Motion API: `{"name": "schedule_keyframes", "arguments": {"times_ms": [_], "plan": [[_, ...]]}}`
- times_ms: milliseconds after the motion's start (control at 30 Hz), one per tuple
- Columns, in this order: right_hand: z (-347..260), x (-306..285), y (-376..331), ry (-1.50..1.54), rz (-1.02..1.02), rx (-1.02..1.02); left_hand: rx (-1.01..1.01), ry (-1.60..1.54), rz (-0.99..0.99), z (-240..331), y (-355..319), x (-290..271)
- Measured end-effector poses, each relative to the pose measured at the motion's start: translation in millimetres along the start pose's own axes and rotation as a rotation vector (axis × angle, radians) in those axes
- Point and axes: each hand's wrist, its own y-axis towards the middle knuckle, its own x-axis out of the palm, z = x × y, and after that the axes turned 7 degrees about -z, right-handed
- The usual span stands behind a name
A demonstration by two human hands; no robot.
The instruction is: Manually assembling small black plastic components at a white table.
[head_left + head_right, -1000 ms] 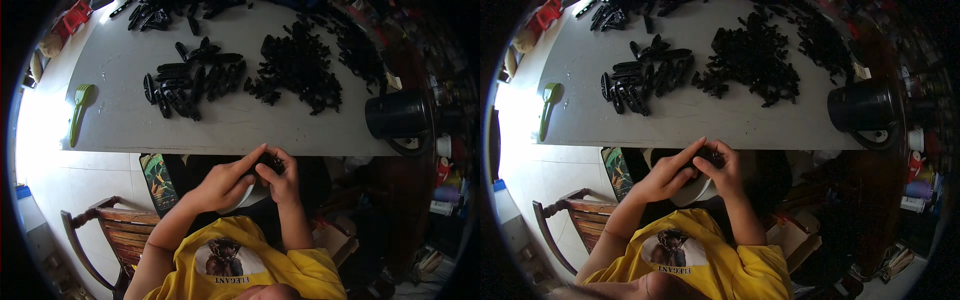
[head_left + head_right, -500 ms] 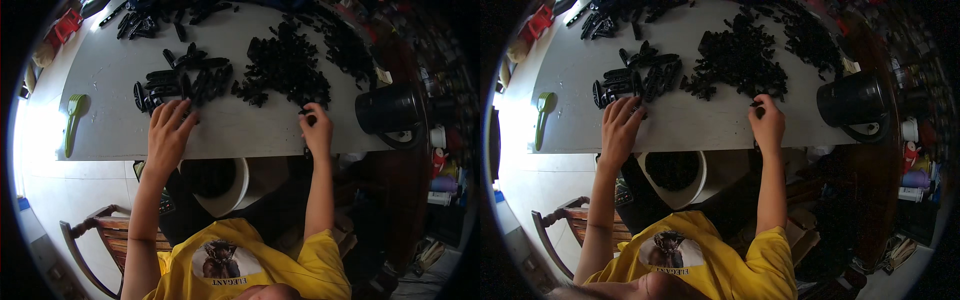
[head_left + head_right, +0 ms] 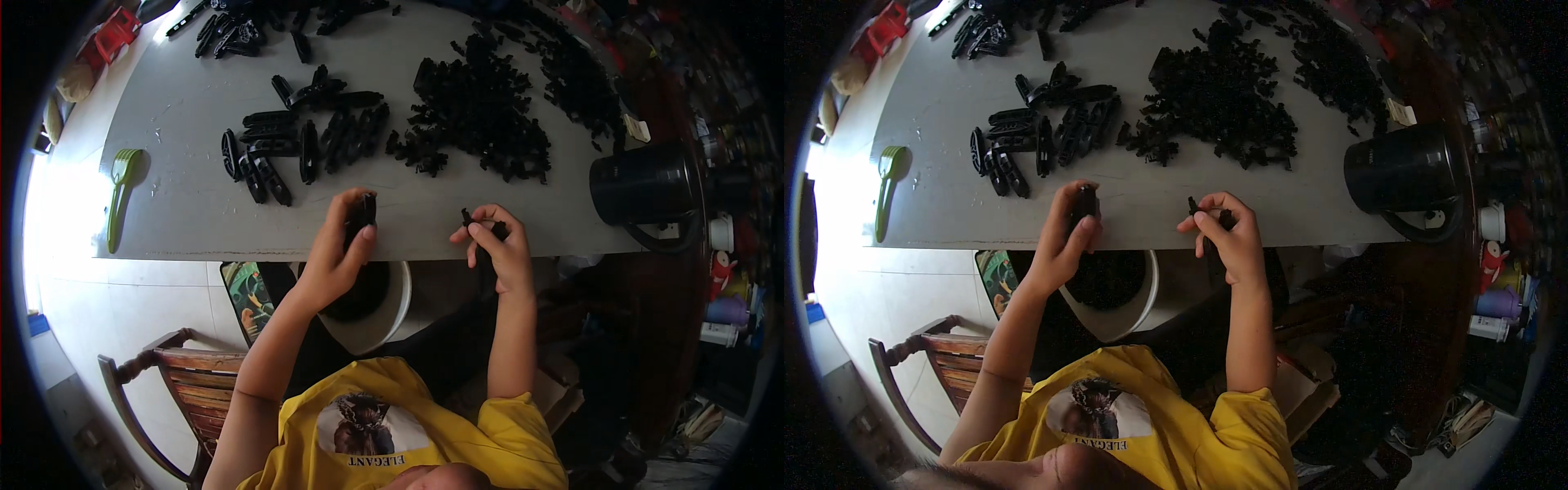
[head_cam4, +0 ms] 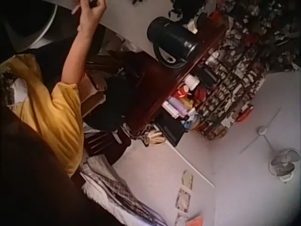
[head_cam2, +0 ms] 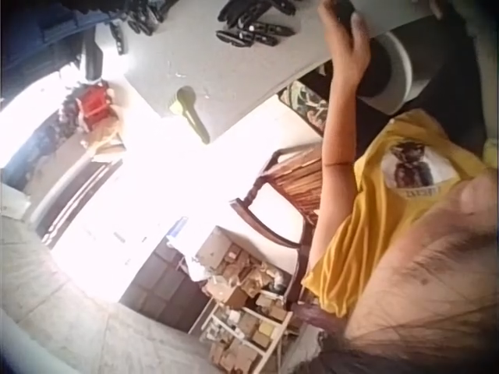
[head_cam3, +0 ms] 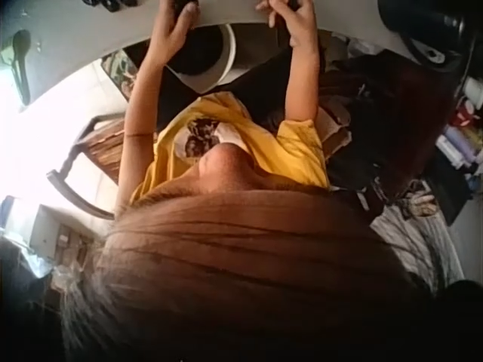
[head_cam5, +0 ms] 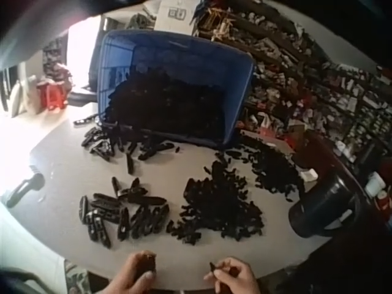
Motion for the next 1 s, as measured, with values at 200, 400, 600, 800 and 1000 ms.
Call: {"name": "schedule_keyframes", "arguments": {"times_ms": [200,400,600,800,1000], "plan": [[1,25,-1,0.074,-0.060,-0.041,-0.072,-0.239,-0.098,13,9,-4],[3,75,-6,0.153,-0.125,-0.039,-0.113,-0.240,-0.100,12,4,-5],[7,99,3,0.153,-0.098,-0.062,-0.009,-0.057,-0.100,7,2,-10],[0,92,2,-0.155,-0.183,-0.136,-0.192,-0.213,-0.137,11,1,-14],[-7,91,1,-0.356,-0.136,-0.256,0.107,0.122,-0.225,4,1,-11]]}}
